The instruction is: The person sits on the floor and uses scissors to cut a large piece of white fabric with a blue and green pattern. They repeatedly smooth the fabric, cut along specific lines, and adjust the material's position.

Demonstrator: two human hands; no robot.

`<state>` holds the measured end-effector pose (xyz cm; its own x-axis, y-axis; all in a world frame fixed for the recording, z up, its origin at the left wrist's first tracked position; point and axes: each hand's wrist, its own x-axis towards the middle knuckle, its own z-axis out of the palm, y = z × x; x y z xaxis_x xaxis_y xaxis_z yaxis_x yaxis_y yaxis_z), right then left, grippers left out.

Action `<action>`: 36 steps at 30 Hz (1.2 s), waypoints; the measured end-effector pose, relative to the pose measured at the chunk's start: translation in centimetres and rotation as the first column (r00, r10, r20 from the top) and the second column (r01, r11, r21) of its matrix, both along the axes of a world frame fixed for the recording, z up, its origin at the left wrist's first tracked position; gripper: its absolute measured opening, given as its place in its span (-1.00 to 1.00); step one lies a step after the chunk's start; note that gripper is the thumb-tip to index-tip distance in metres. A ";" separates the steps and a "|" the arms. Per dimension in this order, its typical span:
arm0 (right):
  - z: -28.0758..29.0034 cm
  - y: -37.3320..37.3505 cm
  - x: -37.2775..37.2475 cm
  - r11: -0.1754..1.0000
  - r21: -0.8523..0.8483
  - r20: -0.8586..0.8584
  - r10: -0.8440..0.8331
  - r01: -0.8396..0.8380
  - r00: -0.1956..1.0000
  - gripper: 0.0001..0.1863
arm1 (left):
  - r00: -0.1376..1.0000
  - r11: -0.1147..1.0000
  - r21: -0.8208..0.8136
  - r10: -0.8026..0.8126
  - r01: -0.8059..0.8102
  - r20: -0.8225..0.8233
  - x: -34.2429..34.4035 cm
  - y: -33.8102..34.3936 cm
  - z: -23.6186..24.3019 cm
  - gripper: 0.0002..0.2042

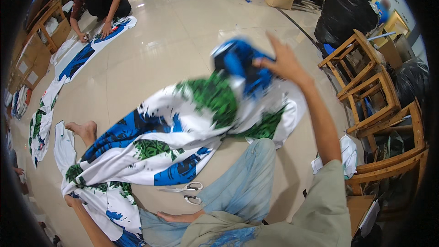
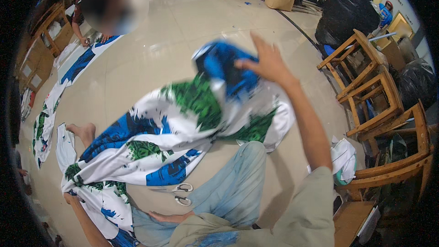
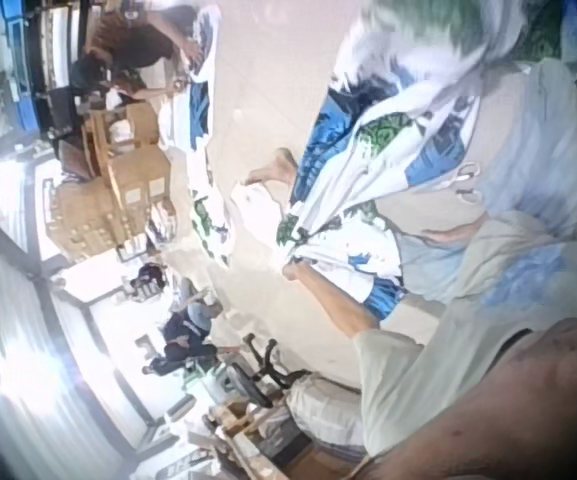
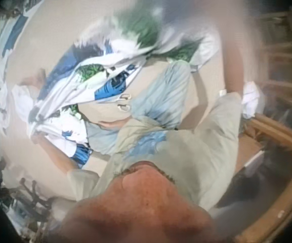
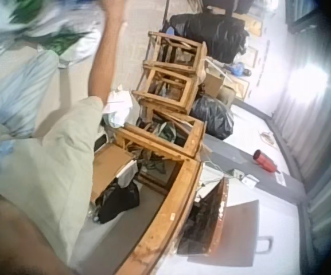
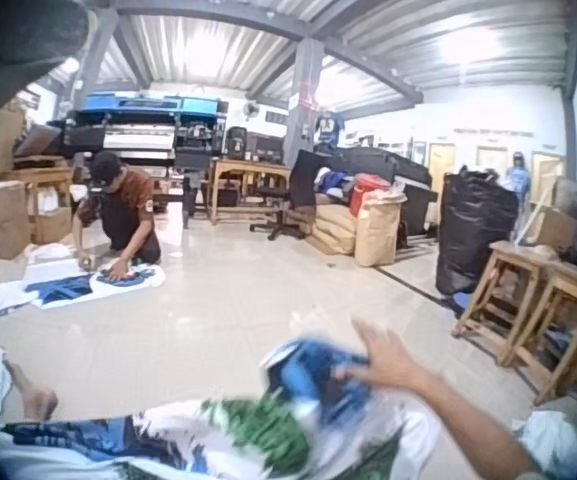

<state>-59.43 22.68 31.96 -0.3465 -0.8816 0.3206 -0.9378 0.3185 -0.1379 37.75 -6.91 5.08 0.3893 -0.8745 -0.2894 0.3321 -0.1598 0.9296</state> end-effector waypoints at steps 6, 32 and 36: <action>-23.2 12.6 1.8 0.867 0.448 0.171 -0.322 0.218 0.931 0.56 | 0.984 0.996 0.008 -0.093 0.093 0.152 0.7 5.7 -2.8 -0.42; -9.0 10.3 -8.9 0.847 -0.279 0.346 -0.350 0.452 0.871 0.10 | -0.115 0.963 0.177 -0.156 0.203 0.981 -17.0 11.2 -2.9 -0.10; -25.6 13.8 -1.3 0.825 0.260 0.242 -0.559 0.502 0.793 0.55 | -0.173 0.949 0.284 -0.259 0.137 0.950 -17.7 10.8 -4.1 0.14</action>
